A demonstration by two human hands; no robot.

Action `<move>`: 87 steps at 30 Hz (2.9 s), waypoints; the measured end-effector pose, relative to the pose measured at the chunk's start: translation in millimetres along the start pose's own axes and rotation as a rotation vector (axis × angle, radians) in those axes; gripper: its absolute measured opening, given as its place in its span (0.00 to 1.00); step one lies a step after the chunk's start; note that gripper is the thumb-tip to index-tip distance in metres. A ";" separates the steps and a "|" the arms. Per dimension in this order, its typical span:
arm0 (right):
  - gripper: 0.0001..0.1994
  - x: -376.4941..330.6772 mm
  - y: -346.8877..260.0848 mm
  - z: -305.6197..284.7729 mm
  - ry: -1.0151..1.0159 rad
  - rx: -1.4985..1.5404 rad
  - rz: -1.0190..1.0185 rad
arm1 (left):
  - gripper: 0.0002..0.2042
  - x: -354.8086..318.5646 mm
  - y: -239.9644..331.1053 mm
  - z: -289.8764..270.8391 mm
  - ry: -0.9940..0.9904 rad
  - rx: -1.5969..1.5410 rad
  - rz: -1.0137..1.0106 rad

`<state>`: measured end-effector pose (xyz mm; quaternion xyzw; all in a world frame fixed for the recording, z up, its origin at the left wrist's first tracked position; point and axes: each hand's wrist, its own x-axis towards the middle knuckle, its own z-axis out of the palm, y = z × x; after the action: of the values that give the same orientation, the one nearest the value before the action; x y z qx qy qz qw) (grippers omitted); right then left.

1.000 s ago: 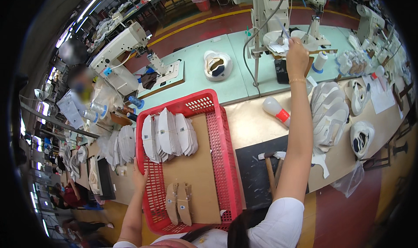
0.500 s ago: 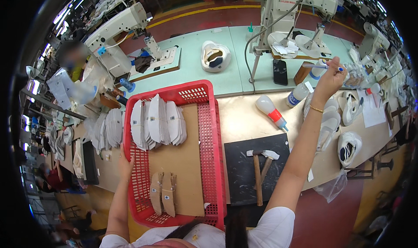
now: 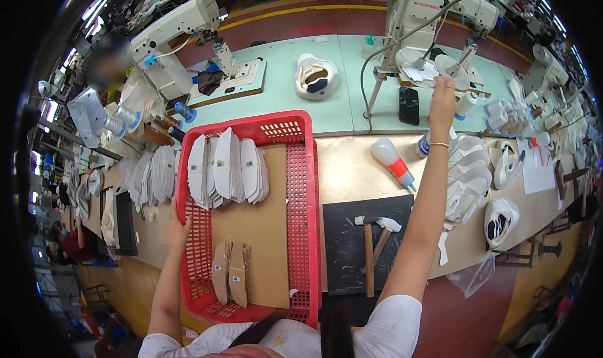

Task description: The person walks through a textile factory, picks up a red basket, and sorts stacks of white fabric parts and cardboard pieces into the basket. They then use a marker to label some of the parts before continuing to organize them.

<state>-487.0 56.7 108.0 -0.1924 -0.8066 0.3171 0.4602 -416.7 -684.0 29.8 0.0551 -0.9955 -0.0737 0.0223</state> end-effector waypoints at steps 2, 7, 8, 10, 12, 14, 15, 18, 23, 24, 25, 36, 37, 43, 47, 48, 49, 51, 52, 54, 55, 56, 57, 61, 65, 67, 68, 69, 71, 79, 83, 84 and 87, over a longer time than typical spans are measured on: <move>0.16 -7.9 -10.7 8.2 -0.114 -0.346 -0.076 | 0.39 -1.5 -1.3 -1.2 0.012 -0.006 0.010; 0.15 0.3 -32.1 21.2 -0.303 -0.699 -0.114 | 0.40 -1.7 0.5 -0.6 0.044 -0.034 0.041; 0.14 2.0 -32.6 24.1 -0.325 -0.724 -0.121 | 0.40 -1.9 -0.4 0.1 0.048 -0.037 0.053; 0.13 8.2 -32.0 31.2 -0.372 -0.763 -0.147 | 0.40 -5.0 -3.9 -0.1 0.061 -0.041 0.064; 0.12 12.4 -34.2 31.7 -0.411 -0.804 -0.213 | 0.40 -3.6 -7.0 1.1 0.068 -0.077 0.074; 0.10 14.2 -36.7 29.9 -0.435 -0.852 -0.293 | 0.39 -3.7 -5.4 -1.4 0.035 -0.086 0.034; 0.09 14.7 -35.3 28.3 -0.433 -0.882 -0.334 | 0.39 -2.0 2.5 -5.5 0.001 -0.077 -0.001; 0.07 15.3 -27.4 31.3 -0.314 -0.918 -0.366 | 0.39 -0.1 8.8 -9.9 -0.033 -0.046 -0.053; 0.07 16.5 -33.7 40.9 -0.242 -0.973 -0.445 | 0.39 -4.4 -1.6 -3.7 0.016 -0.079 -0.009; 0.07 16.3 -34.7 40.1 -0.233 -0.964 -0.442 | 0.39 -4.2 -0.8 -3.9 0.028 -0.084 0.004; 0.08 16.4 -35.1 39.5 -0.223 -0.956 -0.439 | 0.40 -4.2 0.1 -4.1 0.039 -0.090 0.017; 0.09 -30.5 -93.9 6.7 0.025 -0.627 -0.141 | 0.38 -7.4 -4.0 -6.5 0.201 0.005 0.135; 0.08 -51.9 -106.6 0.2 -0.067 -0.435 -0.136 | 0.38 -6.1 -6.4 -5.9 0.270 0.036 0.205; 0.10 -258.4 -215.2 27.6 -0.631 -0.049 -0.317 | 0.28 -23.6 13.8 -9.5 0.346 0.047 0.636; 0.15 -363.0 -262.4 27.8 -0.952 -0.076 -0.615 | 0.20 -94.6 81.2 17.7 -0.557 -1.127 -0.052; 0.14 -378.2 -279.2 21.2 -1.030 -0.148 -0.644 | 0.19 -105.5 86.3 23.6 -0.734 -1.538 -0.259; 0.14 -391.1 -292.1 14.3 -1.109 -0.232 -0.673 | 0.17 -116.8 90.1 24.0 -0.728 -1.644 -0.289; 0.14 -420.6 -304.3 5.6 -1.143 -0.204 -0.658 | 0.13 -138.0 90.2 20.2 -0.703 -1.865 -0.371; 0.14 -431.2 -310.3 -1.3 -1.175 -0.190 -0.658 | 0.10 -141.3 78.8 25.2 -0.733 -1.881 -0.424; 0.14 -446.5 -326.1 -12.2 -1.215 -0.160 -0.631 | 0.12 -148.6 54.1 22.7 -0.799 -1.854 -0.400; 0.14 -453.0 -333.8 -14.6 -1.226 -0.138 -0.611 | 0.12 -147.1 42.2 14.8 -0.830 -1.830 -0.380; 0.15 -459.5 -335.5 -15.8 -1.280 -0.148 -0.584 | 0.15 -145.4 33.9 7.3 -0.886 -1.856 -0.397; 0.14 -461.7 -345.2 -16.7 -1.206 -0.034 -0.520 | 0.15 -143.3 22.7 2.4 -0.843 -1.859 -0.377; 0.11 -438.7 -378.5 -23.8 -0.877 0.110 -0.445 | 0.21 -133.5 -2.4 -31.0 -0.682 -1.807 -0.344; 0.10 -412.2 -380.1 -38.9 -0.733 0.661 0.458 | 0.27 -137.9 -18.4 -56.7 -0.744 -1.826 -0.316; 0.05 -411.2 -396.0 -42.1 -0.622 0.879 0.699 | 0.26 -144.5 -17.6 -74.2 -0.785 -1.834 -0.300; 0.04 -409.1 -403.2 -40.8 -0.583 0.984 0.792 | 0.26 -145.7 -18.2 -79.8 -0.784 -1.838 -0.265; 0.03 -409.8 -407.7 -40.9 -0.593 1.075 0.847 | 0.26 -147.8 -19.0 -85.2 -0.791 -1.840 -0.235; 0.04 -417.3 -413.7 -40.9 -0.670 1.260 0.850 | 0.26 -153.4 -21.9 -95.7 -0.803 -1.843 -0.193; 0.16 -436.6 -458.8 -48.1 -0.950 1.108 0.424 | 0.26 -161.1 -26.0 -144.3 -0.836 -1.764 -0.058; 0.13 -430.3 -484.1 -54.2 -1.044 0.898 0.353 | 0.26 -163.1 -29.5 -152.5 -0.863 -1.727 0.015; 0.10 -433.9 -481.9 -53.8 -1.034 0.851 0.374 | 0.25 -163.4 -29.8 -155.8 -0.871 -1.726 0.006; 0.11 -434.9 -480.6 -51.5 -0.980 0.669 0.157 | 0.25 -164.7 -31.5 -163.4 -0.887 -1.722 -0.005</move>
<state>-232.9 -536.3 188.5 0.0729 -0.7646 0.6388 0.0452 -241.2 -720.0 180.5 -0.0107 -0.5186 -0.7917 -0.3227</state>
